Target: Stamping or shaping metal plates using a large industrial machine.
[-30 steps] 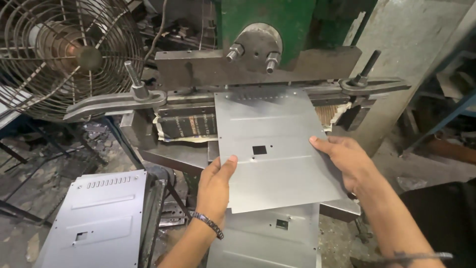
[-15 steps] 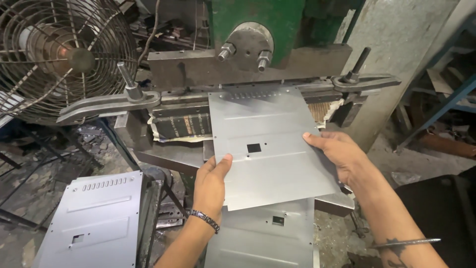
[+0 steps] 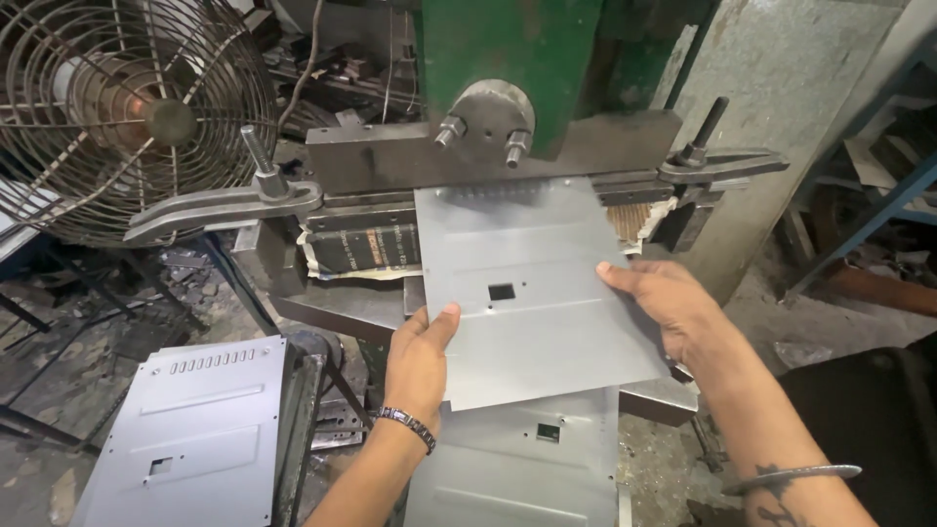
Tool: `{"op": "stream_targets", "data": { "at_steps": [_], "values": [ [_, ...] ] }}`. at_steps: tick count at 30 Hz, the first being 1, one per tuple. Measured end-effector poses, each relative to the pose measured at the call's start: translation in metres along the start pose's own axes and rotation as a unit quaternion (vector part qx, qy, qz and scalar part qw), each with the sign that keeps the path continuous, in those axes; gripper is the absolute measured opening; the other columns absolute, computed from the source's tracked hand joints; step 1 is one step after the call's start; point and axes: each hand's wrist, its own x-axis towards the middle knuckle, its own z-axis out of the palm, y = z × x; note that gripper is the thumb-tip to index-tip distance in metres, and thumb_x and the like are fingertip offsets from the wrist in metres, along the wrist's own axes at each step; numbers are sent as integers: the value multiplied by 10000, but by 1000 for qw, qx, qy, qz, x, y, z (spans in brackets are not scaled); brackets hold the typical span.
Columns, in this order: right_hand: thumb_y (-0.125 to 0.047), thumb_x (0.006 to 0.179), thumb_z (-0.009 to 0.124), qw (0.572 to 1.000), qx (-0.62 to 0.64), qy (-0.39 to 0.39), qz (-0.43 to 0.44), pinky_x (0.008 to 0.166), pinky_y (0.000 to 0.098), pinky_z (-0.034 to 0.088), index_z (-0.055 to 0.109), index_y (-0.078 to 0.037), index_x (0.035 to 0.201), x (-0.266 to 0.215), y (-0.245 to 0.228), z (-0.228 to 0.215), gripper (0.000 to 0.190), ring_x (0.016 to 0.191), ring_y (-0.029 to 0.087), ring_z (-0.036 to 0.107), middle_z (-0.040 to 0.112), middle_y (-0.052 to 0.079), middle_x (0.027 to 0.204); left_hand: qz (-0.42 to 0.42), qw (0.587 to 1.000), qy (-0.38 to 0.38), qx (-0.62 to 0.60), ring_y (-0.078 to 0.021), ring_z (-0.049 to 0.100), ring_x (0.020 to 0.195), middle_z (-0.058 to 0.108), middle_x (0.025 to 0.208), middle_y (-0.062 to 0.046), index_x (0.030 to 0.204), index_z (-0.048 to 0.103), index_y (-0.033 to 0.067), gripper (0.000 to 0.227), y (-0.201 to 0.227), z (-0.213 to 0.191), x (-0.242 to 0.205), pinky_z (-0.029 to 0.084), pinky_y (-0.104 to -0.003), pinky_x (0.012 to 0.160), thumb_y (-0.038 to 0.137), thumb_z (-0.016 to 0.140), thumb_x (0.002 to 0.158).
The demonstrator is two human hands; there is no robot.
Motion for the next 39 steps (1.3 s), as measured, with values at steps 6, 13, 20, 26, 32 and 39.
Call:
{"op": "stream_targets", "data": {
  "at_steps": [6, 13, 20, 26, 32, 39],
  "values": [
    [-286, 923, 705, 997, -64, 32, -6, 789, 357, 542, 733, -1, 1135, -22, 0, -16, 357, 844, 212, 690, 769, 110, 978, 31, 969, 27, 246, -426, 321, 849, 436, 1043, -460, 1084, 539, -178, 467, -13, -28, -25, 344, -462, 707, 274, 651, 1116],
    [-244, 857, 769, 988, -107, 66, -90, 819, 442, 496, 621, 59, 1190, -80, 136, 10, 474, 913, 279, 634, 682, 218, 1025, -96, 986, 40, -127, -231, 697, 922, 730, 1041, -126, 1198, 609, 60, 341, -32, -108, -54, 541, -377, 817, 114, 666, 866],
    [-231, 742, 812, 689, -377, 267, -558, 1153, 493, 383, 329, 67, 1453, -184, 23, 46, 910, 1424, 428, 411, 390, 354, 1511, 198, 969, 79, 125, -143, 623, 867, 712, 974, -59, 1103, 709, 5, 238, 116, -76, -65, 496, -293, 773, 221, 647, 1023],
    [-390, 807, 871, 933, -293, -60, -200, 836, 285, 646, 855, -132, 1179, -143, 100, 39, 453, 876, 147, 756, 800, 40, 965, 485, 747, -200, 409, -158, 661, 994, 756, 989, -38, 1119, 742, 89, 206, 158, -15, -82, 525, -302, 883, 177, 742, 932],
    [-282, 841, 760, 999, -13, 17, -37, 889, 369, 561, 729, 0, 1231, -113, 95, 54, 482, 949, 237, 741, 816, 187, 1103, 527, 707, 113, 458, -339, 458, 1372, 513, 1439, -254, 1443, 452, -73, 772, 83, -17, -53, 376, -475, 1124, 263, 801, 841],
    [-294, 870, 708, 998, 55, -29, 1, 802, 467, 599, 652, 82, 1214, -39, 2, 20, 512, 878, 309, 743, 770, 229, 1077, 58, 958, 44, 279, -183, 651, 1180, 704, 1232, -108, 1315, 590, -6, 590, 34, -8, -8, 469, -330, 1029, 381, 704, 884]
  ]
}}
